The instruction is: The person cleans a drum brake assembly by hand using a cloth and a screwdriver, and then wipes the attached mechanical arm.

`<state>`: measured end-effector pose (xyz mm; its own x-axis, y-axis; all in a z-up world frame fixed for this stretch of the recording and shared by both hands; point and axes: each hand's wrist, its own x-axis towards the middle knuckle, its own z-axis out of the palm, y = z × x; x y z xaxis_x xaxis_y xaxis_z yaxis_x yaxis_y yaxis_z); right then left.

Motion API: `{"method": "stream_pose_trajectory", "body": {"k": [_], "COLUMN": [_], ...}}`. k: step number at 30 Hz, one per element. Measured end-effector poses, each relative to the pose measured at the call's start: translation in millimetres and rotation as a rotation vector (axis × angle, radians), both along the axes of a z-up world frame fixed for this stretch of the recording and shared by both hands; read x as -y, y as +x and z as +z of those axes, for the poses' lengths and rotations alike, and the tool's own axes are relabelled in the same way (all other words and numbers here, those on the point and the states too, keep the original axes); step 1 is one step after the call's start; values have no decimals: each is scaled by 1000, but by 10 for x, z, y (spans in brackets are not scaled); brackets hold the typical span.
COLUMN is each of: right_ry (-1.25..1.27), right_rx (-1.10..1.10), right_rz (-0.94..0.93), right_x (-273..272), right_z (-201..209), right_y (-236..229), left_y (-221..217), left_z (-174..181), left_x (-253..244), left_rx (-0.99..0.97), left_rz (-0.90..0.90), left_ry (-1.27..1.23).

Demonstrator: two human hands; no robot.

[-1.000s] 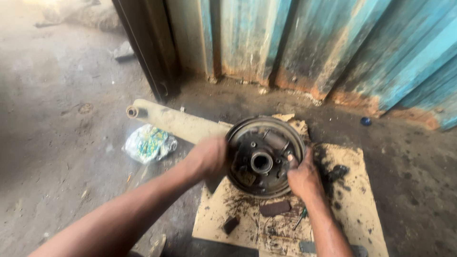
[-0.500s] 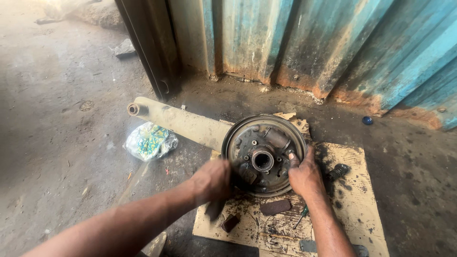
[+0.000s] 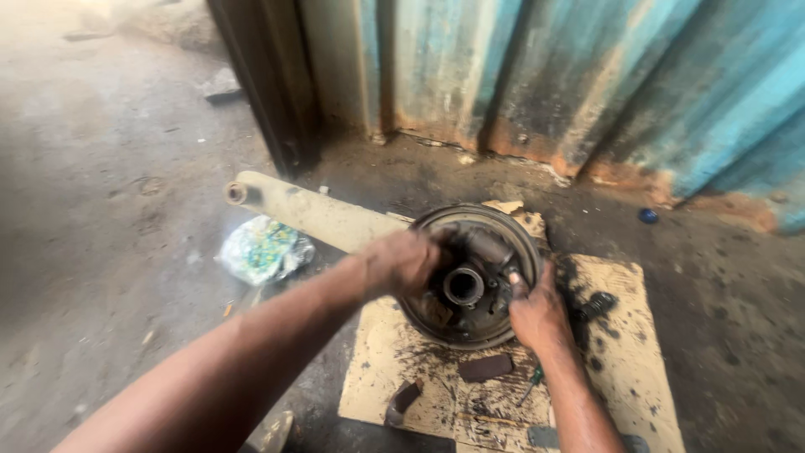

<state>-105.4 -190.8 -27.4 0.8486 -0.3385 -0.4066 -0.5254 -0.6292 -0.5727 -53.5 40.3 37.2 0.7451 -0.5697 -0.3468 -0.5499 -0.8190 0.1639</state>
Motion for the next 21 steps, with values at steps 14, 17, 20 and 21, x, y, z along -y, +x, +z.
{"method": "stream_pose_trajectory", "body": {"k": [14, 17, 20, 21], "right_ry": [-69, -57, 7, 29], "right_rx": [70, 108, -15, -72], "right_rz": [25, 23, -51, -82], "right_x": [-6, -10, -75, -94], "right_z": [-113, -83, 51, 97], "right_y": [12, 59, -3, -6], "left_y": [-174, -80, -145, -175], "left_z": [36, 97, -244, -351], "left_x": [74, 29, 14, 9], "left_rx": [40, -178, -2, 170], "left_rz": [-30, 137, 23, -86], "left_ry": [-84, -407, -677, -731]}}
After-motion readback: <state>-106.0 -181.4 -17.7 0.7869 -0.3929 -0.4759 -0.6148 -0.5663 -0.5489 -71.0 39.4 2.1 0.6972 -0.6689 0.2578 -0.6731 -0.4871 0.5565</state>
